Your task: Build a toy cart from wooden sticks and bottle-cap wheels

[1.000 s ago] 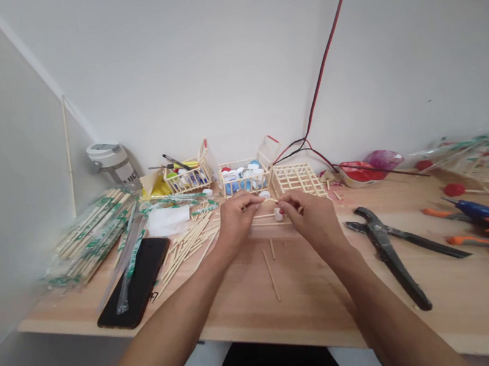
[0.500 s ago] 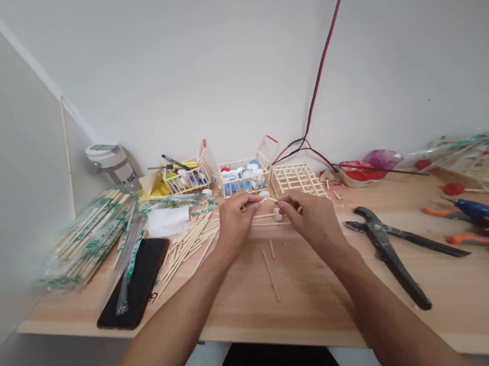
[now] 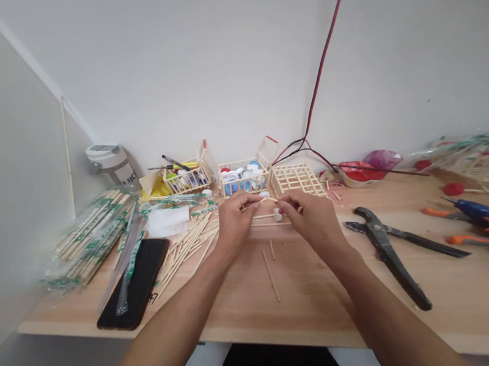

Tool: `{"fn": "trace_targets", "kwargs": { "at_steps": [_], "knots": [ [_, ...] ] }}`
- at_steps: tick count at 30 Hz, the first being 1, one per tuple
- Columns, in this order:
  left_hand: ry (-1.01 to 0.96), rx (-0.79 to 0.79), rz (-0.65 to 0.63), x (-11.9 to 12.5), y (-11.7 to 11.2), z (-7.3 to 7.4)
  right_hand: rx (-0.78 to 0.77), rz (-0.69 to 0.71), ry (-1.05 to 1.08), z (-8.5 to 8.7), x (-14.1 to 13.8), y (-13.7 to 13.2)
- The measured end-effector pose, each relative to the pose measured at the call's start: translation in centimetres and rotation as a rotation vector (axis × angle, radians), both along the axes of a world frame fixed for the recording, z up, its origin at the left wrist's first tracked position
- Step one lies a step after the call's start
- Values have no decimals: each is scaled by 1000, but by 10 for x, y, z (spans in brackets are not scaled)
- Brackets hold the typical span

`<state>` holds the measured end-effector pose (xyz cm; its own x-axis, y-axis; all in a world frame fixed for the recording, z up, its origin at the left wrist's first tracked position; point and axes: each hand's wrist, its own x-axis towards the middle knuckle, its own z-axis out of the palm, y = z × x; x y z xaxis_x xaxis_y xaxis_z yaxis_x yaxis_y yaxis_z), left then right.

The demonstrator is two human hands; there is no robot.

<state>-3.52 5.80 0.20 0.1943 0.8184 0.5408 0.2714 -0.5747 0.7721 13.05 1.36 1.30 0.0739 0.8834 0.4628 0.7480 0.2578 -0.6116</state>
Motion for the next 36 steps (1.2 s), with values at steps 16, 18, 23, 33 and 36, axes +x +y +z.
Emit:
{"fn": "trace_targets", "kwargs": {
  "at_steps": [16, 18, 23, 33, 36],
  "knots": [
    [-49, -37, -1, 1, 0, 2, -9, -18, 42, 0, -2, -1],
    [-48, -41, -2, 0, 0, 2, -14, -22, 38, 1, -2, -2],
    [-35, -36, -1, 0, 1, 1, -8, -20, 33, 1, -2, -1],
    [-39, -36, 6, 0, 2, 0, 2, -19, 37, -2, -1, 1],
    [-47, -28, 3, 0, 2, 1, 1, -25, 34, -2, -1, 1]
  ]
}}
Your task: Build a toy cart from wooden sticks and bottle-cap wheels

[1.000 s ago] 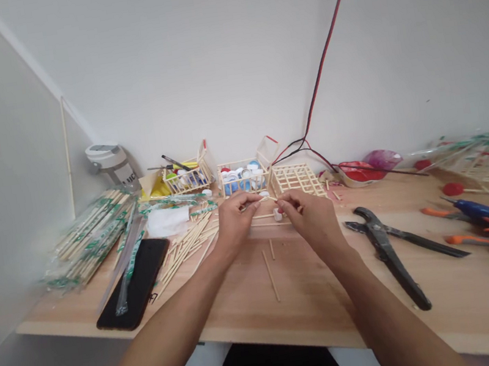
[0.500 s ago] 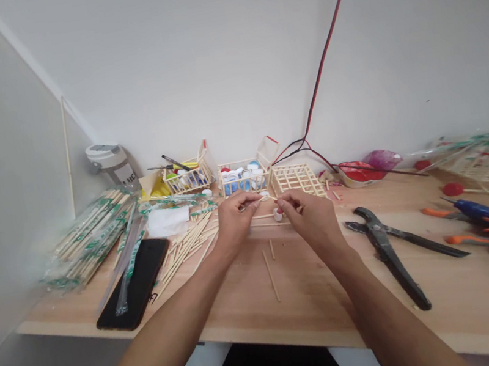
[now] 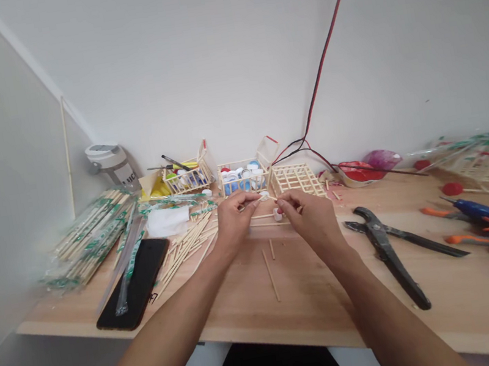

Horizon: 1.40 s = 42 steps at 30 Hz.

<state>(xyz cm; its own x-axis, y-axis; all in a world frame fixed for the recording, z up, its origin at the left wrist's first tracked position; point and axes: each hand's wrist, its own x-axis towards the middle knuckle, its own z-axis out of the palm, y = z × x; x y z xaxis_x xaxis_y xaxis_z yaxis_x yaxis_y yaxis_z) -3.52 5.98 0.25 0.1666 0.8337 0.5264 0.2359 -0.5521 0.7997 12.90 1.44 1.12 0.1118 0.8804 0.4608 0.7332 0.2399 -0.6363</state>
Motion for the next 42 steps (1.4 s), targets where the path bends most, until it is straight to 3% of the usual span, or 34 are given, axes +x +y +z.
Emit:
{"fn": "trace_targets", "kwargs": {
  "at_steps": [42],
  "knots": [
    [-11, -27, -23, 0, -1, 0, 2, 6, -3, 0, 0, -1]
  ]
}}
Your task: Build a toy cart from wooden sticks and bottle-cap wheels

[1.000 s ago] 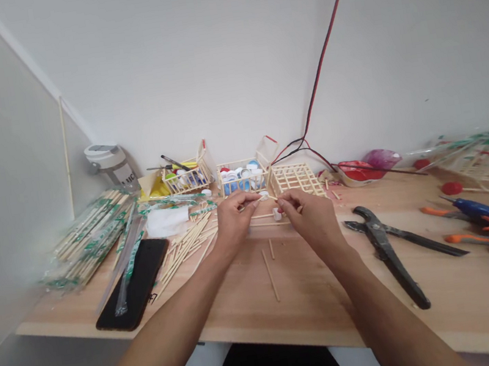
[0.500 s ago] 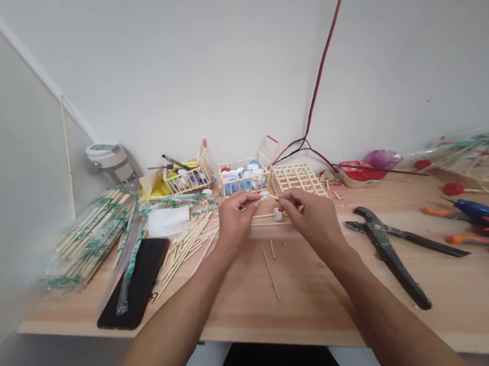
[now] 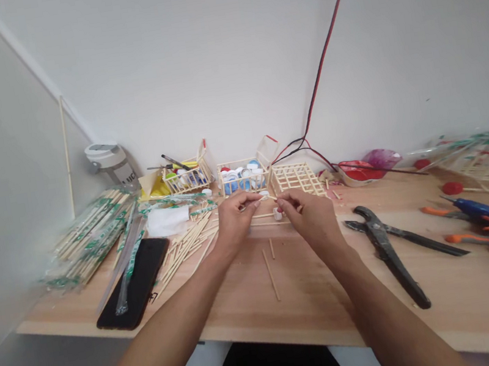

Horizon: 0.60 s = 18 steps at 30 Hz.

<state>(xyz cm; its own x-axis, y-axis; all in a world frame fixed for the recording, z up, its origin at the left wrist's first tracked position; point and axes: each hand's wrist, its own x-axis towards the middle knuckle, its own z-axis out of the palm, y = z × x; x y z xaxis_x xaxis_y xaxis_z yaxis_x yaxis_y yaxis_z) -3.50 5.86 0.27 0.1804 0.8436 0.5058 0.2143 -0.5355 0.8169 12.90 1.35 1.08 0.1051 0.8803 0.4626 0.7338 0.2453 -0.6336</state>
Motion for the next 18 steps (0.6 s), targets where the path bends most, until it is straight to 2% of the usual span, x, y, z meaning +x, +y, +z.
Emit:
{"fn": "trace_targets", "kwargs": {
  "at_steps": [18],
  "knots": [
    [-5, 2, -9, -1, 2, -1, 13, 4, -31, -2, 1, 2]
  ]
}}
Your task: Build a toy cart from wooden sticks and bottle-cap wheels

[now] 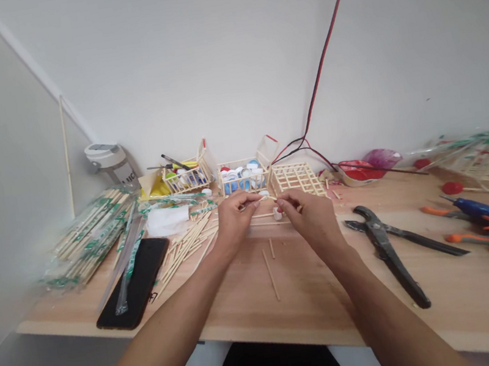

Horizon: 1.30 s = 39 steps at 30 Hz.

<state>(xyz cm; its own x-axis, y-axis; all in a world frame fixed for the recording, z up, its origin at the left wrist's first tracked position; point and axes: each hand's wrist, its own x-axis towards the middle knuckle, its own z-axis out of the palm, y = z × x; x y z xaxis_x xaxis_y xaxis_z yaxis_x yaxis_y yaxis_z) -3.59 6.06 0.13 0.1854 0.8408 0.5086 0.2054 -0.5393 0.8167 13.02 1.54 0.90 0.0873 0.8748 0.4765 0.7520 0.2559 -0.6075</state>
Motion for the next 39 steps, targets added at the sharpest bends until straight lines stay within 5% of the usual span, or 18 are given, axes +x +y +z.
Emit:
{"fn": "trace_targets", "kwargs": {
  "at_steps": [39],
  "knots": [
    [-10, 16, -11, 0, 2, -2, 34, 23, -33, 1, 0, -1]
  ]
}}
